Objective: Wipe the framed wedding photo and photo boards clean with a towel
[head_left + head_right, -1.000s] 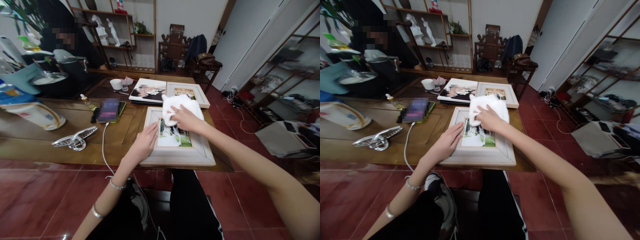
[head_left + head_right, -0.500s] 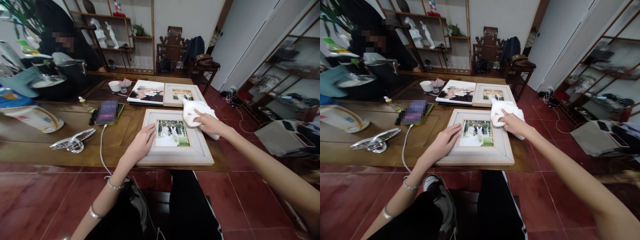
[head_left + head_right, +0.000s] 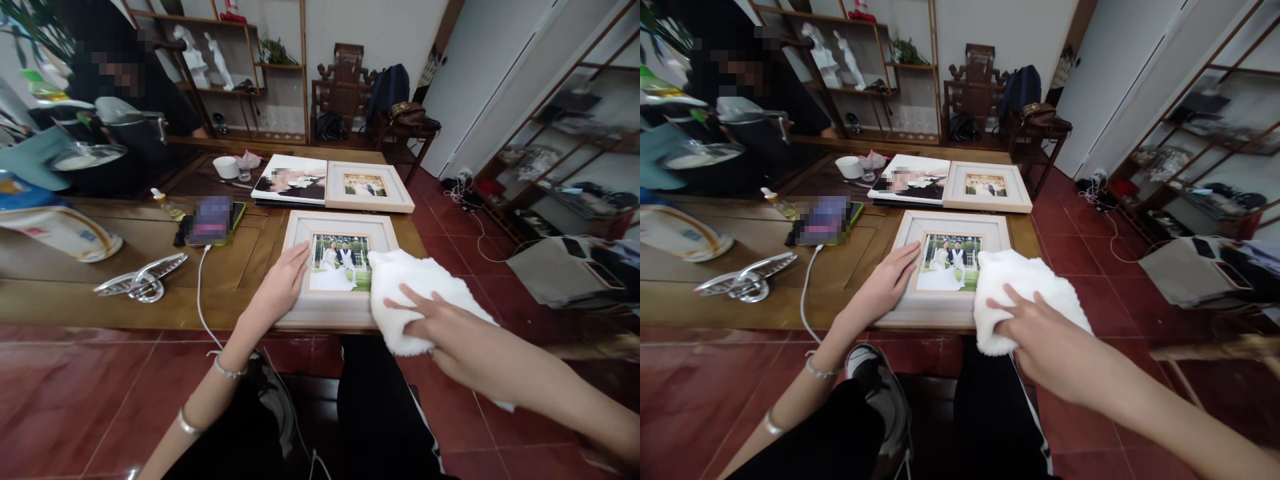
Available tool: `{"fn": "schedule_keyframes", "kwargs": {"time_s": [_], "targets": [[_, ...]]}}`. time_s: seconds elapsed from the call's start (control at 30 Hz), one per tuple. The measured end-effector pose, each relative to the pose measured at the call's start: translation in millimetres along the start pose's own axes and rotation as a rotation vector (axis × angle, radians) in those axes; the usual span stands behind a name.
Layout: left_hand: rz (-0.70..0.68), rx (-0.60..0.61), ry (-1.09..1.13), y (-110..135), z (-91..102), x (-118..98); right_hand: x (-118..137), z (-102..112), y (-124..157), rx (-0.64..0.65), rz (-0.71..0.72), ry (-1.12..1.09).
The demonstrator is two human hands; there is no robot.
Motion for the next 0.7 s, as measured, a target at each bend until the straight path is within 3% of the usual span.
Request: {"fn": "schedule_keyframes", "kwargs": {"time_s": [0.17,0.4,0.5,0.6,0.7], "targets": [[-0.056,-0.024,0.019,-4.8,2.8,3.3,-11.3,4.9,-16.3,0.044,-0.107,0.019],[-0.072,-0.025,0.004,-7.9,0.5,7.4,-79.3,34.6,-84.4,-0.156,-0.167,0.201],[-0.063,-0.022,-0.008,-6.7,-1.3,7.6,-96.1,38.0,-104.2,-0.189,-0.121,0.292],[-0.063,-0.029,-0.011,-6.0,-1.9,7.4,-95.0,33.0,-104.4,-0.149,-0.086,0.315],[-0.064,-0.022,-0.008,-6.1,-2.7,7.1,-74.0,24.2,-82.4,-0.081,-0.067,0.278]]}}
Point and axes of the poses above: each hand's wrist, its own y-axis away from the middle knuckle, its own z-axis out of the back of the hand, x = y × z, the point moved 10 cm from there along -y, towards the middle knuckle, and after that the axes turned 9 degrees about z, right-handed, at the moved point
